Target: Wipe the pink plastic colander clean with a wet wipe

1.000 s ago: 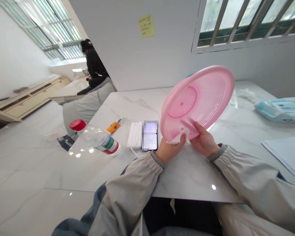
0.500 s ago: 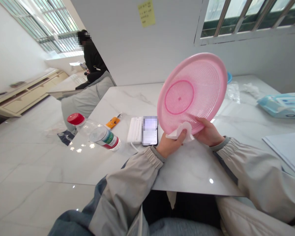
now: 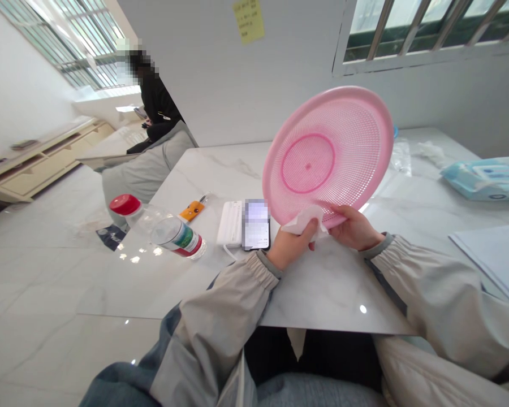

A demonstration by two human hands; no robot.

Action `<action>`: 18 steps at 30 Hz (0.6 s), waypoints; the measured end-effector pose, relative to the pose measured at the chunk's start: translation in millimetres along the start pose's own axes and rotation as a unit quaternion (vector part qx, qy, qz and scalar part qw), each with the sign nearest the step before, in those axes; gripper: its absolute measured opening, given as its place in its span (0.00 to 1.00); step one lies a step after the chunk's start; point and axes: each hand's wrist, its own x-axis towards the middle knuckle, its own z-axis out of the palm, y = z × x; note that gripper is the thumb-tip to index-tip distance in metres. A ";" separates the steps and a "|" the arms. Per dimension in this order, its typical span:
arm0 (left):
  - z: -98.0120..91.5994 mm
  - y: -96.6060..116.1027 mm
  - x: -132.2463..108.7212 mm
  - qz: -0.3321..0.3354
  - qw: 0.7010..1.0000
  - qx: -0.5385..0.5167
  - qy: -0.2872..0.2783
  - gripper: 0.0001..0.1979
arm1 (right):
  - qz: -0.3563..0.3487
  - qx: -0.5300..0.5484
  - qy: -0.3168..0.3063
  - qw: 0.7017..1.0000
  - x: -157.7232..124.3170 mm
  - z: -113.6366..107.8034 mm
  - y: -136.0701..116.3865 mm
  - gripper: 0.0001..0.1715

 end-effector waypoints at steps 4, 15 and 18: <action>2.0 -5.4 6.0 -0.002 0.999 -0.047 0.016 0.28 | -0.011 0.008 0.007 1.000 0.1 1.5 -1.1 0.23; -7.4 -5.8 19.3 0.080 0.974 -0.078 0.195 0.23 | -0.134 0.018 0.174 0.975 9.0 -4.5 2.4 0.22; -4.0 -8.9 21.3 0.048 0.979 -0.150 0.130 0.26 | -0.169 -0.015 0.210 0.963 10.7 -10.2 5.0 0.22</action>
